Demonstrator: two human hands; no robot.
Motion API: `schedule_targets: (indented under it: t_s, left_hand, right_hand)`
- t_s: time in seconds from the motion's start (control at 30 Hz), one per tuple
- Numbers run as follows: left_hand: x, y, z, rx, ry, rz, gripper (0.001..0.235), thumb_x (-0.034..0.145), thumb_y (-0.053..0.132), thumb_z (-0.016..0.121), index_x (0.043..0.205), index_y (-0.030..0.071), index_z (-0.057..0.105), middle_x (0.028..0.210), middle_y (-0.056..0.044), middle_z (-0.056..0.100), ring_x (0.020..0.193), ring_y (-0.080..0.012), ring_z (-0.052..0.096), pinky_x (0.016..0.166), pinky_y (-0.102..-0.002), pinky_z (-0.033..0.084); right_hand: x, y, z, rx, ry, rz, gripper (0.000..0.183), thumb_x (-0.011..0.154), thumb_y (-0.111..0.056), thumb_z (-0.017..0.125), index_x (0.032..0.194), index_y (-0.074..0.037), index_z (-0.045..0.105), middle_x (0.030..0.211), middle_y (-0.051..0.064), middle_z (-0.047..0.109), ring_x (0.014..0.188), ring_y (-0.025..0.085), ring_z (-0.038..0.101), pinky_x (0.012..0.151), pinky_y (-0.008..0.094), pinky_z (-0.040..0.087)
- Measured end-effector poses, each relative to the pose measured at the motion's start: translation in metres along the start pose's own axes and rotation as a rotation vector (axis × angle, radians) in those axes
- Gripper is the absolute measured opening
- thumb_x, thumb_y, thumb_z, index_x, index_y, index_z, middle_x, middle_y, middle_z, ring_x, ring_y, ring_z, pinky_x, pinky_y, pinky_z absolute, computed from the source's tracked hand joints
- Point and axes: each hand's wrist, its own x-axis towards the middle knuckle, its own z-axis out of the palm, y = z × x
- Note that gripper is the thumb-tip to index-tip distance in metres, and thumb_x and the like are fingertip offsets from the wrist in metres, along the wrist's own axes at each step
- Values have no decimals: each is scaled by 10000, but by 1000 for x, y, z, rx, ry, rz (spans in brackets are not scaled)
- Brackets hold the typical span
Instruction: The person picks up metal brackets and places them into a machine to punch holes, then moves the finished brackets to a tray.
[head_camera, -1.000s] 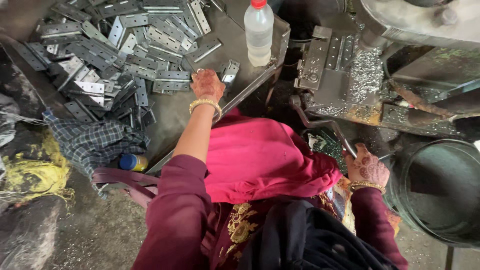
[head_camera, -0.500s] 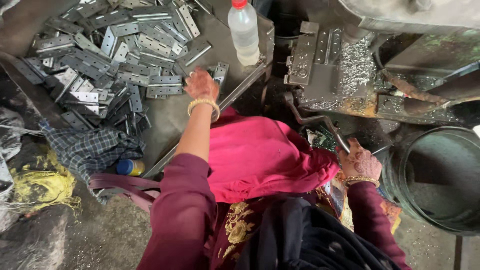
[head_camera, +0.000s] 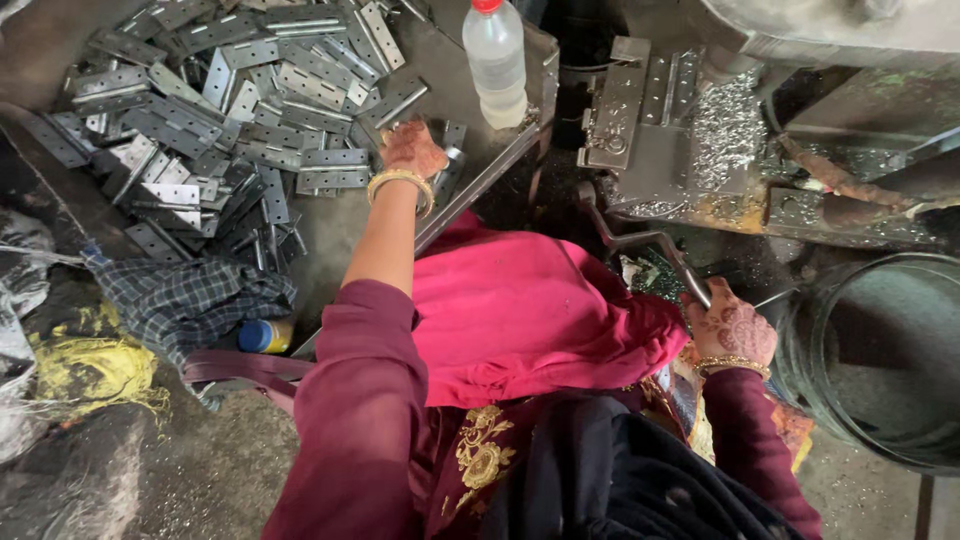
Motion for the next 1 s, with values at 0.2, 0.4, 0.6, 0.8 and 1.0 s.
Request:
schedule_targets:
  t_s: [0.2, 0.4, 0.6, 0.8, 1.0]
  left_hand:
    - [-44, -25, -2, -130, 208, 270, 329, 820, 222, 674, 1126, 111, 723, 1125, -165, 735, 1057, -342, 691, 927, -415, 550]
    - [-138, 12, -115, -955, 198, 265, 352, 790, -30, 647, 1135, 35, 680, 1022, -93, 770, 942, -213, 718, 877, -342, 572]
    - [-219, 126, -122, -1703, -446, 140, 354, 875, -18, 689, 1214, 58, 623, 1072, -39, 705, 942, -119, 688, 817, -295, 602]
    - [-211, 182, -108, -1170, -497, 512, 310, 970, 62, 692, 1267, -14, 736, 1087, -141, 786, 874, -178, 714, 737, -334, 610]
    - [-213, 267, -45, -180, 444, 896, 377, 985, 115, 582, 1339, 52, 695, 1324, -133, 676, 1180, -280, 667, 1116, -460, 490]
  right_hand:
    - [3, 5, 5, 10, -8, -2, 419, 967, -557, 611, 1227, -232, 655, 979, 190, 756, 905, 454, 718, 747, 567, 544]
    - [-5, -16, 3, 17, 393, -243, 649, 870, -510, 735, 1337, -77, 610, 1232, 235, 656, 1131, 393, 620, 911, 527, 507]
    - [-6, -102, -7, 1303, -101, -381, 493, 968, -221, 709, 1383, -7, 552, 1174, 85, 697, 1060, 179, 657, 923, 353, 540]
    - [24, -51, -6, 738, 172, -304, 528, 971, -312, 693, 1359, 38, 619, 1091, 159, 754, 864, 277, 698, 765, 391, 559]
    - [25, 21, 13, 26, -7, -102, 559, 914, -495, 652, 1268, -69, 569, 1031, 218, 710, 864, 407, 707, 686, 521, 560]
